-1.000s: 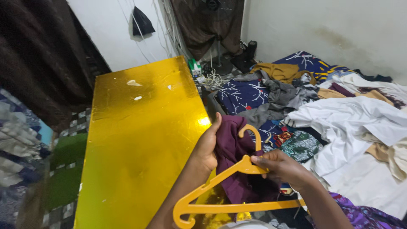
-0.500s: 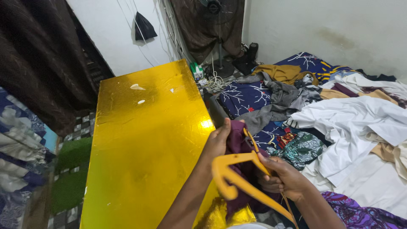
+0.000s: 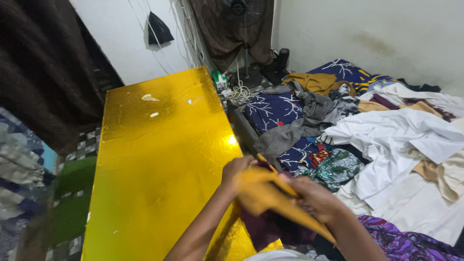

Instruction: The person hangs a shirt by inserting a hanger through the neck and then places the hanger onto a closet rod.

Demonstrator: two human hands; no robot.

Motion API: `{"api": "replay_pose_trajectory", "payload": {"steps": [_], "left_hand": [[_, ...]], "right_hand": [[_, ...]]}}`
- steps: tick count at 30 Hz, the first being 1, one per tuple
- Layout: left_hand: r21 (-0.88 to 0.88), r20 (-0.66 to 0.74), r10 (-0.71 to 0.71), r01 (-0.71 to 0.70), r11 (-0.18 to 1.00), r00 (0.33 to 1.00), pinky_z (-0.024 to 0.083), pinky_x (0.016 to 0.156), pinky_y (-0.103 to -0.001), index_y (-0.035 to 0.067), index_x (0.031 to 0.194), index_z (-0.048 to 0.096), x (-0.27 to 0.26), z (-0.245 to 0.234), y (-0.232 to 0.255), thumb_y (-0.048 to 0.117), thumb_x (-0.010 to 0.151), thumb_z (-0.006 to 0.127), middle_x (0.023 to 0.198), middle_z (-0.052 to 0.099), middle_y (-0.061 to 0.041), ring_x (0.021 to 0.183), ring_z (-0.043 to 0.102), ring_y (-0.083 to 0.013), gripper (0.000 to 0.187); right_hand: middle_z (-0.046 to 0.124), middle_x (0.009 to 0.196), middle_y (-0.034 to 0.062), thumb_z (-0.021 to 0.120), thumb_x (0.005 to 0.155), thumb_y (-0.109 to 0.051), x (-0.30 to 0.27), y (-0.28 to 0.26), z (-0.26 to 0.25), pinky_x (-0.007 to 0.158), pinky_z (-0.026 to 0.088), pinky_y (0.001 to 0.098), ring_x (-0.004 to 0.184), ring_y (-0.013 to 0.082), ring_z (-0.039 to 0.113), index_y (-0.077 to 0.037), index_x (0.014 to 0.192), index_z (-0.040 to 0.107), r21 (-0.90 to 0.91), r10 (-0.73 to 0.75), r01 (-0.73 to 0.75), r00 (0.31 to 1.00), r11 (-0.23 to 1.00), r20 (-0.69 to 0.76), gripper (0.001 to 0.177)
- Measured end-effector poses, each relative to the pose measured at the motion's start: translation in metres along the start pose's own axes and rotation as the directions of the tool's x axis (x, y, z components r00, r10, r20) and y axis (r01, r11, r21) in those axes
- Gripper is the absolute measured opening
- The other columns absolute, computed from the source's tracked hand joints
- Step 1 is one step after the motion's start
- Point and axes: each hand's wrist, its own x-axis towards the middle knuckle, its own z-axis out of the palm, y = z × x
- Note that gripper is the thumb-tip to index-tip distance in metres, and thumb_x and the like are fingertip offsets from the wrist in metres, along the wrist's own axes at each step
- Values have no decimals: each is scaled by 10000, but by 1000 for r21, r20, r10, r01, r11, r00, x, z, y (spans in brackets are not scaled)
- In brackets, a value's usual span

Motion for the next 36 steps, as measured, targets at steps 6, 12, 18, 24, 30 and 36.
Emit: {"api": "replay_pose_trajectory", "payload": {"steps": [6, 12, 18, 24, 30, 36], "left_hand": [[-517, 51, 58, -23, 856, 997, 559, 755, -409, 44, 990, 743, 0, 21, -24, 311, 913, 741, 860, 768, -157, 784, 728, -252, 277], [-453, 94, 57, -8, 891, 994, 574, 825, -356, 54, 1148, 731, -26, 7, 0, 152, 875, 765, 968, 771, -96, 870, 743, -202, 293], [-689, -247, 313, -394, 609, 917, 462, 1088, -302, 83, 1438, 571, -25, 0, 38, 98, 1011, 609, 1381, 627, -80, 1285, 597, -138, 429], [-871, 11, 317, -146, 468, 948, 507, 1019, -290, -19, 1367, 653, -12, 14, 47, 106, 1044, 673, 1297, 693, -95, 1148, 624, -116, 347], [-968, 198, 487, 90, 236, 850, 473, 1093, -270, 43, 1463, 524, -12, 3, 52, 144, 988, 696, 1330, 640, -11, 1232, 605, -75, 515], [-915, 141, 460, -63, 399, 877, 512, 1013, -310, -8, 1292, 615, 0, 0, 67, 3, 867, 771, 1183, 696, -23, 1115, 648, -126, 453]], "right_hand": [[487, 513, -34, 674, 982, -420, 12, 12, -1, 370, 215, 260, 372, 62, 351, -74, 691, 612, -245, -44, -51, 928, 968, -369, 456], [422, 425, -53, 571, 973, -464, 0, 11, -22, 320, 197, 255, 307, 47, 310, -55, 665, 652, -129, -192, 165, 952, 978, -237, 519], [464, 530, -92, 600, 1005, -424, 1, 2, -30, 420, 216, 260, 466, 33, 309, -70, 639, 613, -547, -318, 183, 934, 817, -163, 509], [542, 475, -7, 743, 877, -430, -15, -37, -4, 421, 309, 321, 454, 74, 380, -47, 740, 756, -872, -445, 33, 869, 488, -216, 407], [641, 506, 104, 803, 772, -451, -32, -62, 21, 445, 432, 368, 391, 205, 565, -75, 786, 811, -962, -653, -93, 717, 258, -244, 376], [623, 504, 93, 817, 766, -461, -40, -58, 18, 447, 443, 359, 400, 205, 567, -75, 759, 789, -985, -766, -79, 621, 151, -167, 388]]}}
